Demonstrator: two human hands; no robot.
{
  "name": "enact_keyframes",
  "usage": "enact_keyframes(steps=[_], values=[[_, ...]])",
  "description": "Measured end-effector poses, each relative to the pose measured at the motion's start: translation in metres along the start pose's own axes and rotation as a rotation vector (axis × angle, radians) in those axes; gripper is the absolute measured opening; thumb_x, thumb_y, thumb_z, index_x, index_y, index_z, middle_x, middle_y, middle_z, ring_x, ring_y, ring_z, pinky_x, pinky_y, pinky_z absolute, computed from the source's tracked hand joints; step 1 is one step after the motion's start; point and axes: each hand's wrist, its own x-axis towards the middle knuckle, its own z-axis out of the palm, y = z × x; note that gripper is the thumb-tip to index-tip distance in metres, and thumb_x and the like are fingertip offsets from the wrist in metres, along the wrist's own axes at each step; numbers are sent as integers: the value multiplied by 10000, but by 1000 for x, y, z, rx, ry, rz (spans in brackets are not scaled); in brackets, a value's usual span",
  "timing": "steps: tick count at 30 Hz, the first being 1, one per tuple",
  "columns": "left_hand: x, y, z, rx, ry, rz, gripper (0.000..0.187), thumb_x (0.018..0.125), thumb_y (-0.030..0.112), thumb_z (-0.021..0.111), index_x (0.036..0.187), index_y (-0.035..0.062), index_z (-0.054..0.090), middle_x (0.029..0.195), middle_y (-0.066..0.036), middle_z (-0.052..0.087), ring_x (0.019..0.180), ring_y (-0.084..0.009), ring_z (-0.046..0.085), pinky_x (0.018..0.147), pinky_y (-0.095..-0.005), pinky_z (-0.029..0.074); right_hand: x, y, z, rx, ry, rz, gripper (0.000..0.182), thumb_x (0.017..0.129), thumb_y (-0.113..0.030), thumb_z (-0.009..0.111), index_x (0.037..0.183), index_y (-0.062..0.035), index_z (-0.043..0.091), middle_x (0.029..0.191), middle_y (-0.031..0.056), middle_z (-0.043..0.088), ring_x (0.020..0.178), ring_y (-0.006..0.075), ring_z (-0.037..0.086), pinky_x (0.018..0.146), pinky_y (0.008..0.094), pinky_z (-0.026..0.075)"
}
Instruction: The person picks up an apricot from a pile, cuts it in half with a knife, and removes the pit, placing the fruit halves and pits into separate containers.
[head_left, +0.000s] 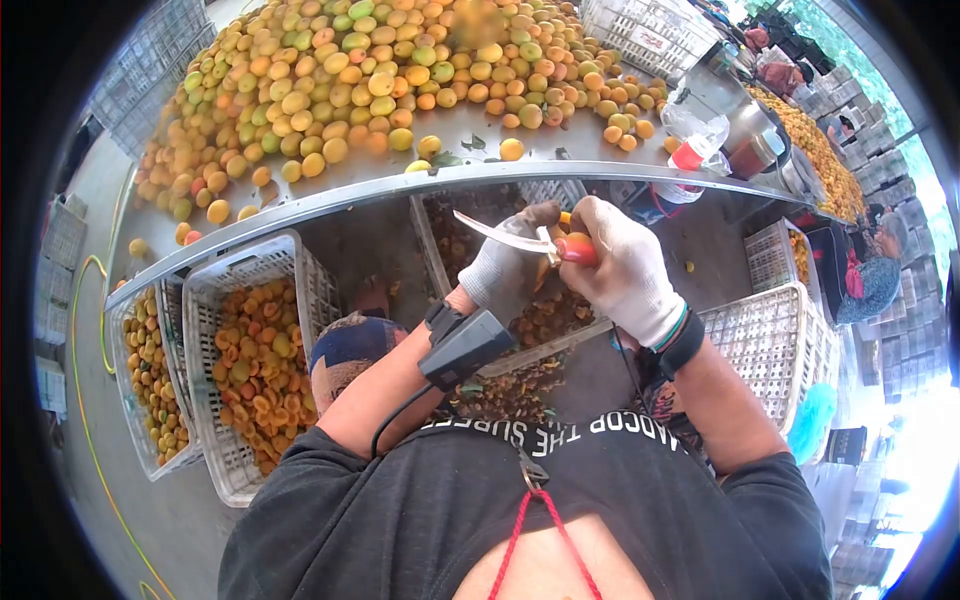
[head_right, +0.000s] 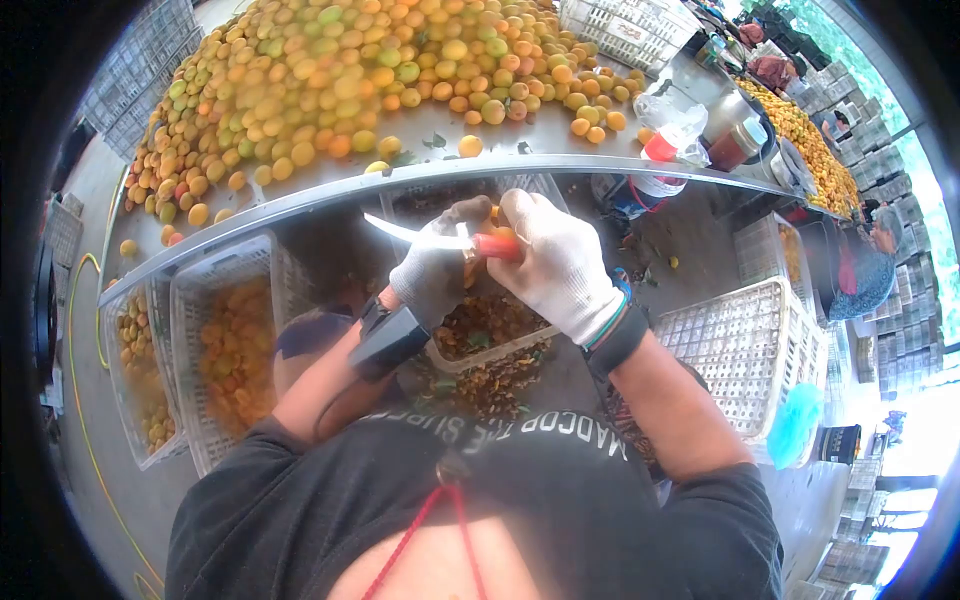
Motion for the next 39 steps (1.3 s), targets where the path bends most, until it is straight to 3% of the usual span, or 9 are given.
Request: enact_keyframes(steps=[3, 5, 7, 9, 14, 21, 30, 34, 39], values=[[9, 2, -6, -150, 51, -218, 329, 944, 362, 538, 1084, 69, 593, 843, -39, 634, 575, -114, 560, 499, -243, 446, -6, 5, 4, 111, 77, 23, 287, 734, -98, 722, 939, -35, 532, 802, 157, 584, 722, 358, 604, 660, 386, 505], [18, 6, -16, -209, 3, -105, 374, 1010, 412, 387, 974, 89, 573, 730, -39, 609, 513, -132, 550, 433, -251, 447, -8, 4, 2, 284, 172, 194, 241, 779, -75, 705, 929, -17, 525, 743, 146, 569, 650, 286, 586, 634, 350, 498], [20, 5, -14, -228, 61, -69, 420, 1011, 467, 391, 1020, 86, 568, 760, -44, 615, 548, -141, 565, 459, -262, 455, -2, 1, -1, 285, 239, 248, 210, 834, -77, 705, 900, 2, 522, 743, 132, 607, 670, 181, 602, 626, 315, 500], [20, 1, -11, -252, 42, -69, 452, 1004, 505, 398, 1043, 86, 563, 781, -51, 619, 566, -147, 572, 470, -264, 458, 6, -10, 1, 523, 235, 275, 235, 838, -105, 735, 921, 4, 543, 762, 125, 635, 704, 163, 640, 640, 299, 508], [22, -6, -18, -360, -116, -149, 536, 978, 597, 406, 1078, 94, 562, 837, -63, 627, 598, -162, 585, 479, -262, 458, 12, 2, 0, 452, 167, 195, 247, 877, -182, 720, 975, 8, 596, 797, 115, 670, 723, 155, 669, 663, 291, 520], [18, -6, -13, -143, -176, -128, 487, 969, 562, 482, 1071, 99, 594, 782, -8, 582, 612, -94, 534, 518, -218, 410, 15, 20, 8, 363, -57, 254, 333, 883, -265, 688, 1054, 10, 611, 843, 155, 670, 819, 250, 666, 757, 362, 508], [15, -1, -8, 200, -100, 43, 409, 974, 418, 569, 1151, 53, 620, 892, 5, 622, 776, -85, 569, 672, -207, 437, 2, 27, 22, 880, 70, 461, 191, 974, -142, 511, 1043, -2, 622, 853, 36, 647, 707, 78, 585, 647, 226, 480], [17, -4, -9, 323, -92, 152, 358, 963, 344, 610, 1119, 25, 652, 935, -1, 645, 786, -48, 546, 666, -189, 441, -2, 7, 21, 917, 202, 560, 160, 968, -185, 539, 1001, -60, 632, 740, -7, 615, 479, 22, 431, 405, 187, 297], [12, -3, -4, 358, -93, 130, 330, 980, 310, 561, 1095, 16, 660, 958, -10, 649, 819, -67, 560, 721, -219, 447, -2, 1, 17, 1076, 262, 771, 117, 940, -226, 603, 936, -109, 593, 609, -54, 495, 432, 32, 407, 389, 199, 283]])
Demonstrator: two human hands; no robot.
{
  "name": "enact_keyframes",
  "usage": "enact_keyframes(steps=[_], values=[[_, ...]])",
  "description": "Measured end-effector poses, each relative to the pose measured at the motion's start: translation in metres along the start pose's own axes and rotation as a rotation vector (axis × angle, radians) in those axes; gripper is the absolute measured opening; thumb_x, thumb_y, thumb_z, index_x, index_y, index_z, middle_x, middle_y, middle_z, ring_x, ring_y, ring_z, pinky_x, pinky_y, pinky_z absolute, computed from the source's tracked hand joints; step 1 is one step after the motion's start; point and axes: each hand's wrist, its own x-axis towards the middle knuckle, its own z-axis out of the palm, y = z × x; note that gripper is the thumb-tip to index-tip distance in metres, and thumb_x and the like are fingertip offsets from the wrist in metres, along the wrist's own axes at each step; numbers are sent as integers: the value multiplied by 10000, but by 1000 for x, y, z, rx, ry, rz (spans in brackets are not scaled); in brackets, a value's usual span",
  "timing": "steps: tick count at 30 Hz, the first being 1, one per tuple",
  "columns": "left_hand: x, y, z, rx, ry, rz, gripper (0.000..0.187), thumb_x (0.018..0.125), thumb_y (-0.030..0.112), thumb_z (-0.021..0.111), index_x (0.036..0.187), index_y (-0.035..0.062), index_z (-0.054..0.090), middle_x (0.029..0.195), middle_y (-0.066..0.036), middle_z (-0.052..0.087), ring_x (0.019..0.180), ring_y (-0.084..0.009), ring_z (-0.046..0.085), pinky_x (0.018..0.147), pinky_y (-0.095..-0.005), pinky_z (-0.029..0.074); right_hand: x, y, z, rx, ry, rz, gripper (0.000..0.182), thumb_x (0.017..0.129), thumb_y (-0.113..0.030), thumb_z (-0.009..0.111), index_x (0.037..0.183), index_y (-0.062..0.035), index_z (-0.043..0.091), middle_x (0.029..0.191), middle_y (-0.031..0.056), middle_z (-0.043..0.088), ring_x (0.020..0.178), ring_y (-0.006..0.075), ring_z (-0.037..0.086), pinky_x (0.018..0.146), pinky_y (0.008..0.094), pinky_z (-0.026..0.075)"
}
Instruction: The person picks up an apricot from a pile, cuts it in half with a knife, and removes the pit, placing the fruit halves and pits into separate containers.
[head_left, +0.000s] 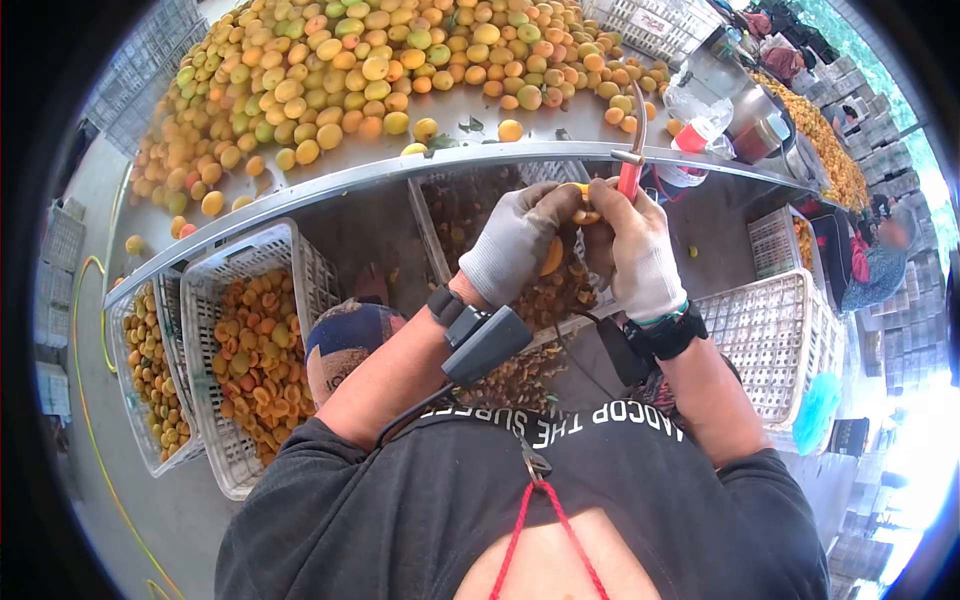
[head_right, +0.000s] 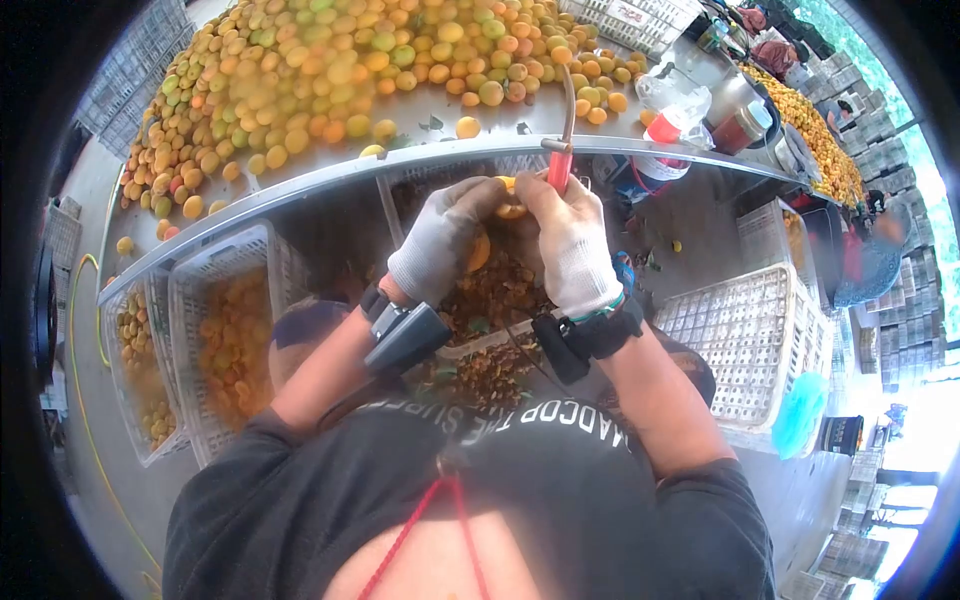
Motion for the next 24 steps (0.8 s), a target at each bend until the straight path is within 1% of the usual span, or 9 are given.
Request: enact_keyframes(steps=[3, 6, 10, 12, 13, 14, 17, 20, 24], values=[[1, -1, -1, -77, -36, -27, 334, 988, 298, 523, 1105, 16, 658, 989, -18, 653, 865, -88, 578, 772, -238, 454, 0, 0, -5, 77, -11, 31, 132, 941, -237, 607, 963, -108, 590, 619, -55, 488, 434, 27, 395, 389, 202, 272], [7, -3, -2, -196, -57, -54, 325, 992, 288, 507, 1124, 27, 649, 992, -15, 651, 855, -89, 586, 763, -239, 460, 2, -2, -13, 168, -45, 201, 177, 923, -212, 627, 979, -44, 622, 774, -3, 595, 572, 40, 482, 500, 195, 383], [12, -8, -10, -205, -31, -102, 343, 966, 263, 547, 1223, 41, 596, 1000, -1, 633, 850, -85, 594, 741, -226, 468, 12, 13, -14, -10, -96, 12, 206, 945, -236, 622, 971, -33, 602, 749, 17, 590, 578, 53, 497, 510, 209, 398], [6, 2, 2, -215, -45, -90, 364, 950, 247, 568, 1250, 42, 575, 1001, -1, 623, 842, -78, 590, 720, -215, 467, 25, 28, -13, -273, -109, -463, 171, 954, -171, 604, 994, -5, 593, 734, 2, 572, 642, 78, 537, 576, 231, 440], [4, 7, 7, -224, -60, -80, 394, 933, 232, 590, 1278, 43, 555, 1001, 0, 613, 834, -71, 587, 700, -204, 465, 21, 18, -10, -448, -62, -542, 123, 957, -101, 574, 975, 17, 598, 728, -14, 561, 695, 95, 559, 636, 252, 463], [2, 8, 6, -224, -60, -79, 394, 933, 232, 590, 1278, 43, 555, 1001, 0, 613, 834, -71, 587, 700, -204, 465, 19, 12, -9, -448, -61, -544, 123, 957, -101, 574, 975, 17, 598, 728, -14, 561, 695, 95, 559, 636, 252, 463], [2, 10, 2, -160, -73, -32, 450, 904, 199, 614, 1312, 32, 522, 998, -12, 602, 800, -72, 579, 640, -189, 459, 18, -8, -18, -286, 20, -185, 185, 959, -154, 564, 910, 11, 633, 743, -7, 588, 644, 63, 521, 574, 228, 408], [4, 8, -2, -294, -55, 25, 474, 894, 183, 613, 1326, 21, 505, 987, -37, 597, 756, -79, 568, 587, -194, 450, 23, -20, -25, -292, -7, -493, 337, 993, -323, 564, 954, -5, 668, 745, 9, 631, 585, 38, 502, 527, 204, 373], [2, 7, -4, -378, -130, -47, 479, 884, 179, 621, 1317, 15, 501, 939, -52, 591, 715, -88, 559, 543, -202, 433, 4, -49, -23, -306, 46, -592, 380, 991, -367, 563, 976, 0, 660, 802, 56, 652, 532, 29, 459, 462, 190, 307]])
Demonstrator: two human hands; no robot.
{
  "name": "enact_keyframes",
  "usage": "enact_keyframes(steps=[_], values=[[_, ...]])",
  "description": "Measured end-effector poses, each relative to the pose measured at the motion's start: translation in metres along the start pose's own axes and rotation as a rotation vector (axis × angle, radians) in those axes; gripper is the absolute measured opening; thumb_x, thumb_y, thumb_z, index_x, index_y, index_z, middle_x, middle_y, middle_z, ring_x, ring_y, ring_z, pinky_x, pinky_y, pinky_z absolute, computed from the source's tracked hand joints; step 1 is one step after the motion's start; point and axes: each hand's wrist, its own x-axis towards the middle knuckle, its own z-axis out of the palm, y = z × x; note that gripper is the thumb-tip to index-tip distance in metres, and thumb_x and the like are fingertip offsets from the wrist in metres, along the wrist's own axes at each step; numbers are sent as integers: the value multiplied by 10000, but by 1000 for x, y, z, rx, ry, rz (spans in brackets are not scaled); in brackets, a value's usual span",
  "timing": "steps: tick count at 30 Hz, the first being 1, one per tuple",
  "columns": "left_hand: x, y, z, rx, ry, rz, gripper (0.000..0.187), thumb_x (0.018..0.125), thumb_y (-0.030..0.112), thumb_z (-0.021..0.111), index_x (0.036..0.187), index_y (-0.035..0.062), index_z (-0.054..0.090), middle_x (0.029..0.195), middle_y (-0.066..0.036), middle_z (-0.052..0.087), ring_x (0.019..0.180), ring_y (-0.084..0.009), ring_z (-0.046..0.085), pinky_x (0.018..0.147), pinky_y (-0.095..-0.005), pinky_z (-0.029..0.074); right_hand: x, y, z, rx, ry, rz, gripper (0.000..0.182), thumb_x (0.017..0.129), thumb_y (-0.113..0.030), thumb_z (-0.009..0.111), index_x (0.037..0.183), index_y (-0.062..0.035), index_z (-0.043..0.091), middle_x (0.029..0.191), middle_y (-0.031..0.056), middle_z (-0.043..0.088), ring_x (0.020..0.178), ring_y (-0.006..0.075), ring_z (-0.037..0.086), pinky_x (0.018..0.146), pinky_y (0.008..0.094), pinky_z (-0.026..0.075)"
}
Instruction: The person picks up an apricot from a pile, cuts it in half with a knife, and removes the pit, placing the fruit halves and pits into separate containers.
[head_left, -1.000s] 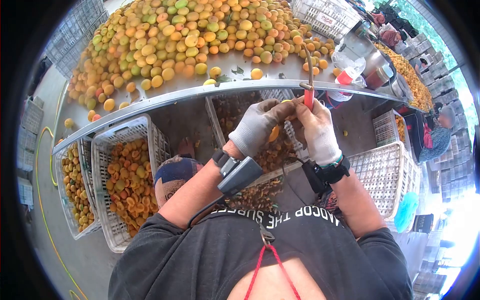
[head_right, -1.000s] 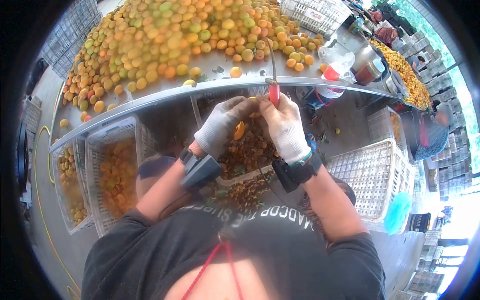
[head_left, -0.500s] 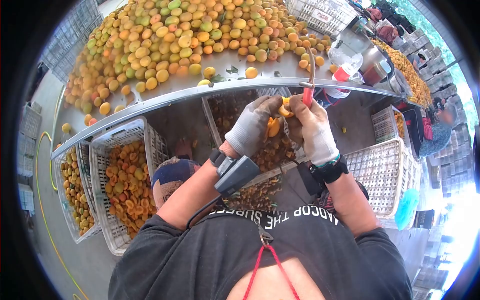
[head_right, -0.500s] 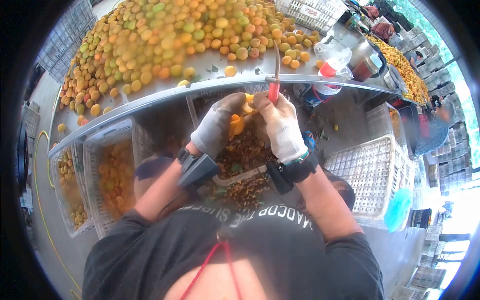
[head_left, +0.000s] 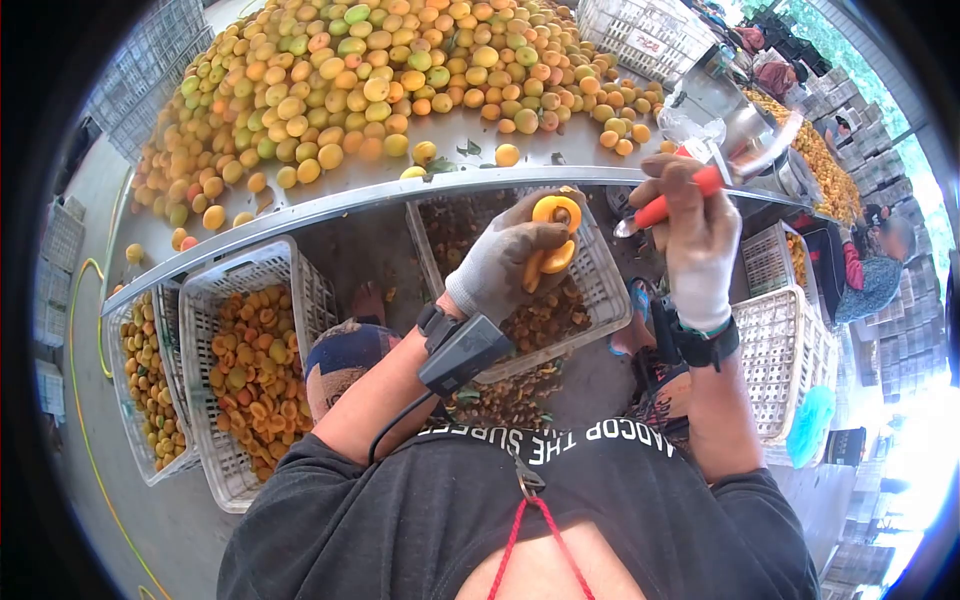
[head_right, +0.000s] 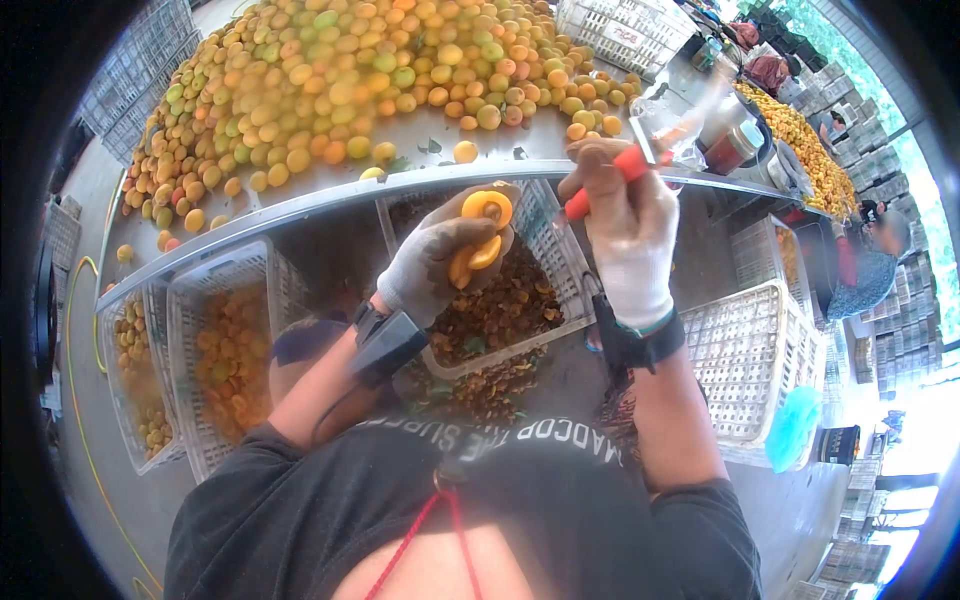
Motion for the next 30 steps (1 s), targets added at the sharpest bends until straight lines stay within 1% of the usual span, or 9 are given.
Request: enact_keyframes(steps=[2, 5, 14, 18, 19, 22, 24, 26, 30], values=[[-1, 0, 1, -13, 25, -4, 462, 884, 184, 624, 1300, 17, 510, 911, -52, 589, 690, -87, 553, 528, -202, 425, -5, -12, 4, 103, 43, 38, 383, 986, -382, 570, 983, -8, 653, 782, 61, 653, 498, 27, 430, 433, 195, 272], [-3, 4, 5, 60, 25, -50, 405, 891, 188, 623, 1247, 19, 530, 861, -42, 585, 627, -82, 528, 492, -204, 402, -10, -15, 8, 255, -20, 113, 228, 974, -236, 606, 926, -13, 616, 780, 67, 675, 515, 32, 508, 448, 186, 362], [0, 3, 6, 153, 53, 42, 311, 910, 156, 608, 1188, 30, 548, 805, -26, 566, 589, -82, 501, 479, -219, 385, -15, -14, 20, 181, -60, 297, 216, 975, -201, 589, 858, -27, 640, 724, 27, 651, 547, 29, 523, 494, 191, 425], [-1, -1, 7, 258, 109, 63, 301, 902, 149, 602, 1177, 31, 565, 868, -18, 586, 717, -81, 546, 605, -227, 441, -19, -1, 22, 40, -143, 117, 249, 988, -196, 571, 847, -14, 667, 696, 1, 626, 570, 22, 521, 496, 191, 410], [0, -3, 7, 285, 119, 96, 297, 898, 145, 602, 1172, 33, 572, 893, -14, 593, 769, -79, 558, 654, -228, 455, -21, -3, 25, 13, -149, 136, 330, 1006, -229, 525, 775, -17, 629, 774, 43, 670, 550, 38, 515, 491, 201, 405], [-2, -4, 2, 270, 99, 41, 310, 887, 135, 610, 1173, 21, 578, 927, -5, 598, 844, -83, 563, 723, -232, 461, -21, 10, 26, 96, -120, 127, 342, 1003, -250, 527, 776, -17, 632, 800, 57, 685, 529, 41, 505, 475, 206, 398], [-2, -1, 3, 286, 53, 50, 281, 899, 141, 611, 1156, 28, 590, 918, -3, 604, 820, -73, 558, 709, -228, 464, -16, -1, 16, 208, -186, 276, 282, 992, -242, 550, 839, -17, 626, 736, 57, 655, 522, 68, 506, 458, 216, 383], [-2, 3, 6, 299, 6, 55, 253, 911, 146, 612, 1138, 35, 602, 909, 0, 610, 796, -64, 553, 696, -225, 468, -15, -5, 16, 459, -70, 490, 327, 984, -297, 545, 786, -39, 574, 752, 112, 672, 498, 102, 505, 439, 237, 382], [-6, 7, 7, 128, -16, -41, 336, 932, 216, 618, 1202, 21, 570, 874, -9, 595, 675, -55, 537, 553, -201, 417, -12, 8, 18, 652, 36, 599, 331, 975, -342, 560, 797, -63, 550, 879, 158, 677, 537, 129, 531, 464, 252, 403]])
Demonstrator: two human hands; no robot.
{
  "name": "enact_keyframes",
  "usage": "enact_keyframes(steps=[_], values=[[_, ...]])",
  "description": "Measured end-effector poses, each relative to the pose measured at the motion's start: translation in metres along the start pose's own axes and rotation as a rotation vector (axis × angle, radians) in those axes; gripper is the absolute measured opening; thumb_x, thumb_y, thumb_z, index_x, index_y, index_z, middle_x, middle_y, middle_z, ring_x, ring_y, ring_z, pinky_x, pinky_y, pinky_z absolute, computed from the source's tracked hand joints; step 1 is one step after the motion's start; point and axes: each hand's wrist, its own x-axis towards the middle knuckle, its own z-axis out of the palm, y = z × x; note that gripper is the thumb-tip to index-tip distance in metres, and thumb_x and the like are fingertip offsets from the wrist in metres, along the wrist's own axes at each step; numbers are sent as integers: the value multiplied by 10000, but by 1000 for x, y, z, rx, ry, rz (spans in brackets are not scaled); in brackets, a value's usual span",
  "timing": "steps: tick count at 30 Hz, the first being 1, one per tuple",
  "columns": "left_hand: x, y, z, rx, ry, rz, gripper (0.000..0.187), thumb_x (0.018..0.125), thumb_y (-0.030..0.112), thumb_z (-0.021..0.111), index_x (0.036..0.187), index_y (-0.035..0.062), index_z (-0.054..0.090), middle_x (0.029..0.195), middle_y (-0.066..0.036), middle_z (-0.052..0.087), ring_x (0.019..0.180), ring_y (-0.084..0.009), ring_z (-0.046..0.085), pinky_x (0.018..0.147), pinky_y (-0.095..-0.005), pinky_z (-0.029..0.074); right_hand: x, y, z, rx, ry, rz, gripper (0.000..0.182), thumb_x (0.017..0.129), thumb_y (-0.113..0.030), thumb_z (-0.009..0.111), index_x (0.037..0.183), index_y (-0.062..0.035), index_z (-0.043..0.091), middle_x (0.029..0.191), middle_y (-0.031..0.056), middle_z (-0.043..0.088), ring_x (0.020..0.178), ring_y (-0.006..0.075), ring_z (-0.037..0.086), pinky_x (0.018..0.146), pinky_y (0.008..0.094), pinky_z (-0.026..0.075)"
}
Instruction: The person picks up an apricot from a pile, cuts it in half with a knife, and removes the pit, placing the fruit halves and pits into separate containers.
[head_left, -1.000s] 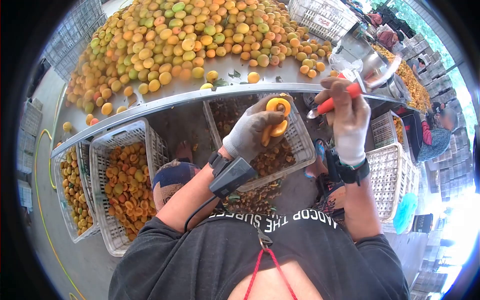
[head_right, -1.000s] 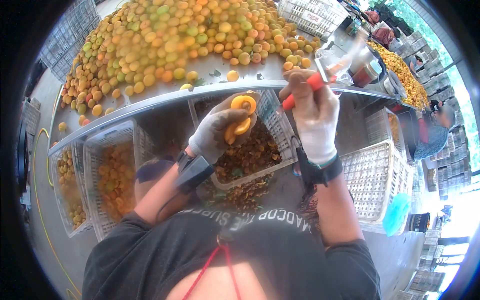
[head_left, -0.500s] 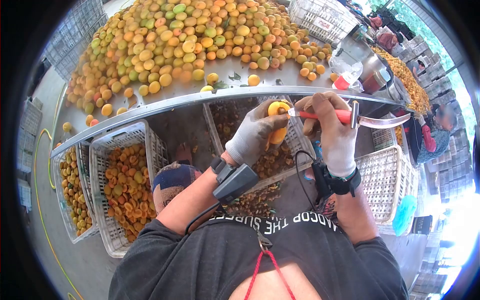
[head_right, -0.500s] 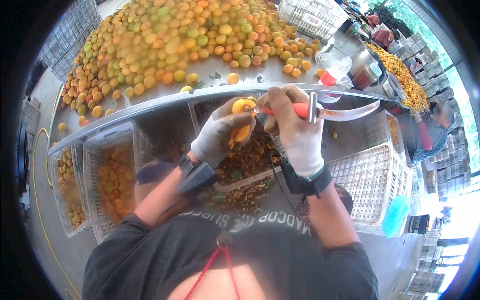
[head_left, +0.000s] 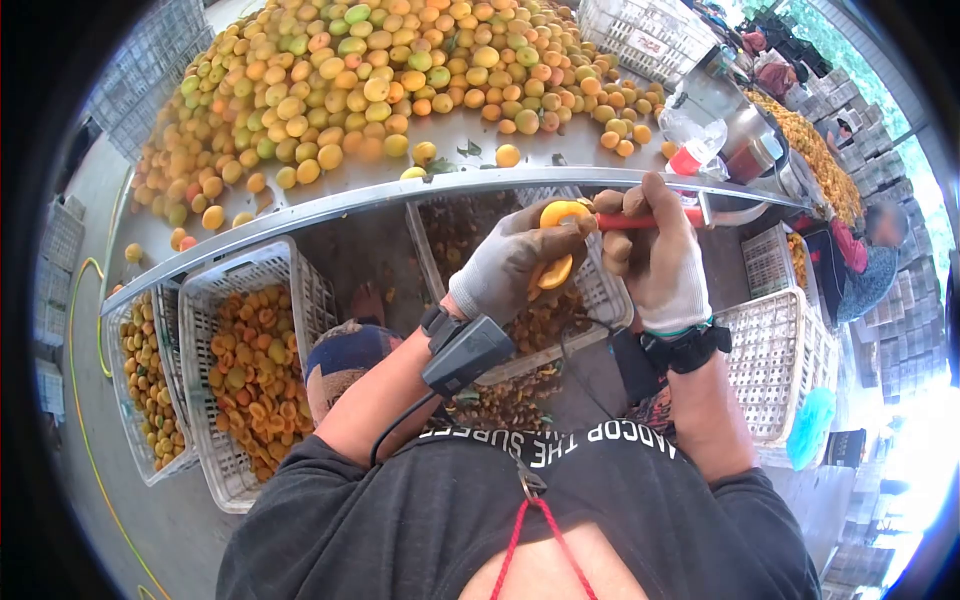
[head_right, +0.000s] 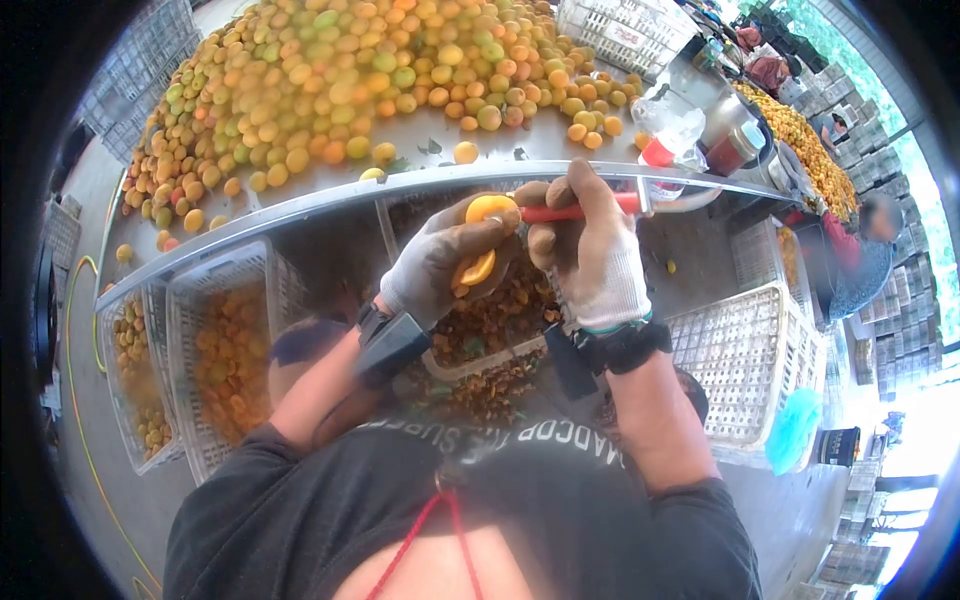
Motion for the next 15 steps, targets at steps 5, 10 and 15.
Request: enact_keyframes(steps=[5, 10, 15], values=[[6, -7, -7, -215, -23, 47, 484, 941, 379, 599, 1277, 37, 533, 801, -6, 577, 539, -50, 454, 449, -191, 318, 16, 15, -20, 392, -71, 43, 305, 977, -349, 566, 834, -80, 558, 987, 158, 654, 599, 159, 553, 524, 287, 437], [2, 2, -16, -338, 21, -8, 540, 948, 483, 560, 1264, 46, 544, 826, -15, 602, 558, -73, 507, 475, -199, 378, 8, 4, -16, -302, -63, -261, 291, 984, -329, 569, 909, -48, 593, 929, 95, 669, 608, 156, 542, 541, 269, 433], [-3, -9, -26, -410, 46, -84, 452, 1000, 446, 477, 1192, 47, 571, 934, -56, 645, 735, -121, 627, 627, -237, 515, -7, 9, -1, -1245, -369, -849, 316, 756, -26, 707, 1051, -114, 631, 856, 88, 630, 741, 274, 634, 659, 324, 507]])
